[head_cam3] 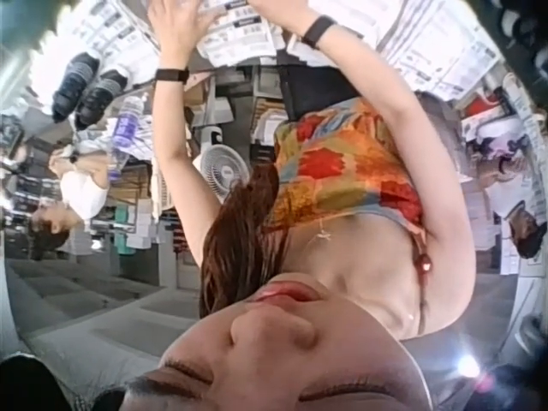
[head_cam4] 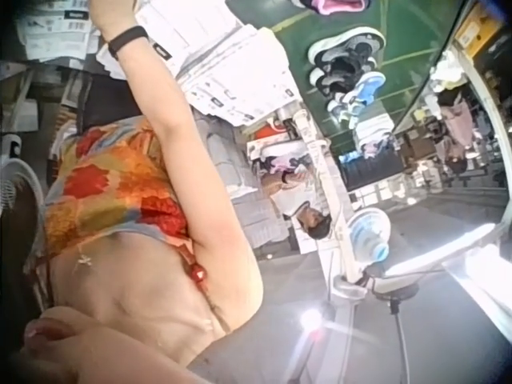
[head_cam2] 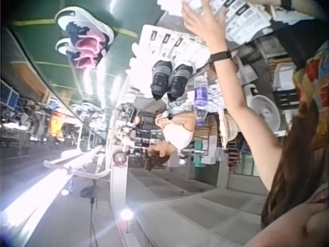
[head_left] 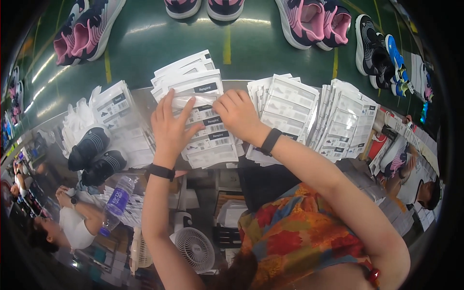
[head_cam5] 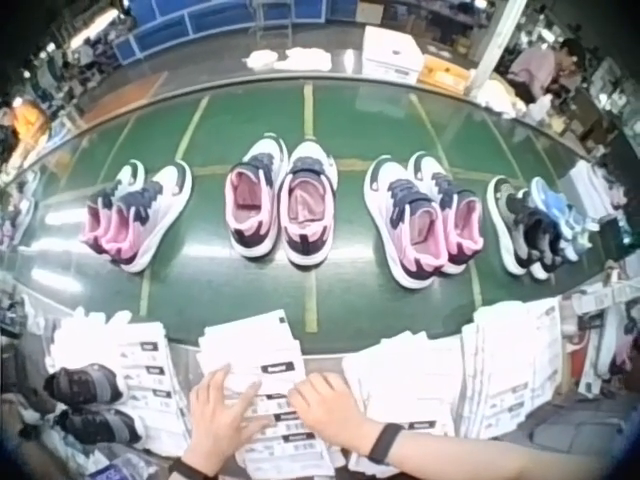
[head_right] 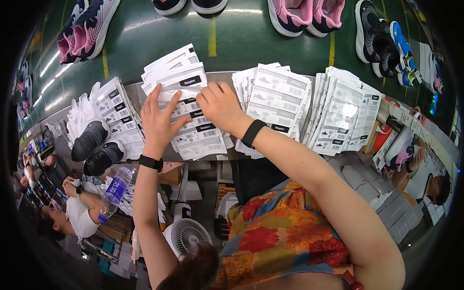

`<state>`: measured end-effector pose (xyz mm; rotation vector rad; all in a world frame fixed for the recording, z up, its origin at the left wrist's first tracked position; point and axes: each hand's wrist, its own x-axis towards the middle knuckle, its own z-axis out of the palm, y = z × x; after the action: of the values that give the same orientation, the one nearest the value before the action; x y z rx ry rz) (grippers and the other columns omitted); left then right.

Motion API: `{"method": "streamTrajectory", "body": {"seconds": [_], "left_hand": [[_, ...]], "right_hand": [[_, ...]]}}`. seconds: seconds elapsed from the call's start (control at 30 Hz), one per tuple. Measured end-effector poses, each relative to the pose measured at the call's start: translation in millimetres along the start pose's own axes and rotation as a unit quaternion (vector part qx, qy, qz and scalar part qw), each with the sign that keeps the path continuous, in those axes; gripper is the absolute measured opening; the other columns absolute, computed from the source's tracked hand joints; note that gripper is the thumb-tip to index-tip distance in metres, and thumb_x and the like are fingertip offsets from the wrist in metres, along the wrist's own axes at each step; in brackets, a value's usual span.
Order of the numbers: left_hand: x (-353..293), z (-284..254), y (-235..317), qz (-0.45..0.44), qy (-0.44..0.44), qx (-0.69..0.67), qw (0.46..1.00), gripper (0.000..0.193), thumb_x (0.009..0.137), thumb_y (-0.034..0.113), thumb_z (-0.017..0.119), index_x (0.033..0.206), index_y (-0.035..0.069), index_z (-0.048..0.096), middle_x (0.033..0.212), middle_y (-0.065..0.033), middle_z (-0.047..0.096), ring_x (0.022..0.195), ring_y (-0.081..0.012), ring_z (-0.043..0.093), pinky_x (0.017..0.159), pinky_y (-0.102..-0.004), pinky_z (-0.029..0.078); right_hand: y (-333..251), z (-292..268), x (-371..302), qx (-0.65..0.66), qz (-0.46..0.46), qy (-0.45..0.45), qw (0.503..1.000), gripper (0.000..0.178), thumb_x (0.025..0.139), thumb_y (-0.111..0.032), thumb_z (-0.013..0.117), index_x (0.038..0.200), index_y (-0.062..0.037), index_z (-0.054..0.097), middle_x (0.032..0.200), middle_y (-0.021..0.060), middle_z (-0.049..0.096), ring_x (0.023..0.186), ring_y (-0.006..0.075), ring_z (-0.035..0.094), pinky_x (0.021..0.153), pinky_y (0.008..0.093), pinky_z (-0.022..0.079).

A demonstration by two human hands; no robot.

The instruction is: The recorder is matching shoes with their corresponding labels and organizing them at a workstation in a shoe factory.

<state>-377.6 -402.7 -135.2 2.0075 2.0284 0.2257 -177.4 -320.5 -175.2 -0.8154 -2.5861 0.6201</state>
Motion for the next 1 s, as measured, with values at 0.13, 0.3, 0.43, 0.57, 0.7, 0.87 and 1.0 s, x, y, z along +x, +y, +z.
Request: {"method": "streamTrajectory", "body": {"seconds": [0.13,0.3,0.43,0.57,0.7,0.87,1.0], "left_hand": [[7.1,-9.3,0.5,-0.031,-0.022,0.025,0.999,0.084,0.058,0.047,0.085,0.135,0.029,0.057,0.152,-0.019,0.031,0.127,-0.0382,0.04,0.095,-0.0477,0.038],[14.0,-18.5,-1.7,-0.039,-0.058,0.03,0.997,0.089,0.055,0.044,0.087,0.137,0.034,0.054,0.152,-0.0188,0.029,0.125,-0.0389,0.04,0.093,-0.0473,0.041],[30.2,-43.2,-9.0,-0.018,-0.165,0.04,0.985,0.097,0.049,0.032,0.09,0.138,0.038,0.052,0.148,-0.0175,0.033,0.123,-0.038,0.042,0.087,-0.0471,0.043],[43.5,-53.6,-11.0,0.02,-0.221,0.088,0.971,0.106,0.043,0.025,0.092,0.139,0.038,0.05,0.146,-0.0163,0.035,0.121,-0.0364,0.045,0.086,-0.0467,0.043],[59.0,-61.0,-2.0,0.018,-0.263,0.09,0.961,0.096,0.052,0.02,0.088,0.139,0.036,0.051,0.146,-0.0188,0.033,0.125,-0.0406,0.04,0.094,-0.0482,0.041],[161.1,-73.6,39.3,0.055,0.005,-0.021,0.998,0.077,0.064,0.024,0.083,0.134,0.02,0.052,0.148,-0.0292,0.026,0.132,-0.0481,0.03,0.106,-0.0567,0.027],[258.7,-37.7,70.8,-0.008,0.066,0.048,0.997,0.069,0.065,0.048,0.08,0.124,0.019,0.061,0.142,-0.0285,0.035,0.129,-0.0486,0.034,0.104,-0.0558,0.031]], "right_hand": [[-10.6,-9.1,2.5,-0.101,0.0,0.0,0.995,0.034,0.077,-0.009,0.062,0.109,0.0007,0.062,0.112,0.0124,0.06,0.104,0.0269,0.056,0.089,0.0426,0.044],[-27.3,-20.5,-5.3,-0.141,-0.047,-0.053,0.987,0.038,0.078,-0.015,0.066,0.112,0.0011,0.062,0.112,0.0139,0.06,0.102,0.0275,0.056,0.092,0.0476,0.042],[-46.5,-25.4,2.3,0.117,0.024,0.031,0.992,0.013,0.076,-0.02,0.074,0.075,-0.0095,0.066,0.068,0.0023,0.056,0.074,0.0217,0.052,0.083,0.0396,0.04],[-43.5,-48.7,5.8,0.262,0.265,0.121,0.92,0.036,0.081,-0.019,0.073,0.053,-0.0094,0.052,0.052,0.0006,0.05,0.057,0.0208,0.049,0.07,0.0342,0.035],[19.0,-114.8,7.7,0.347,0.356,0.173,0.85,0.034,0.089,-0.017,0.067,0.06,-0.0027,0.055,0.056,0.0071,0.049,0.053,0.0168,0.044,0.057,0.0325,0.035],[116.8,-213.0,16.0,0.399,0.333,0.228,0.823,0.032,0.096,-0.018,0.06,0.068,-0.0026,0.054,0.064,-0.0057,0.046,0.062,0.0031,0.038,0.056,0.0234,0.03],[200.7,-246.4,23.1,0.379,0.294,0.348,0.806,0.018,0.093,-0.015,0.065,0.081,-0.0074,0.053,0.073,-0.0068,0.048,0.069,0.0015,0.042,0.061,0.0193,0.032]]}}
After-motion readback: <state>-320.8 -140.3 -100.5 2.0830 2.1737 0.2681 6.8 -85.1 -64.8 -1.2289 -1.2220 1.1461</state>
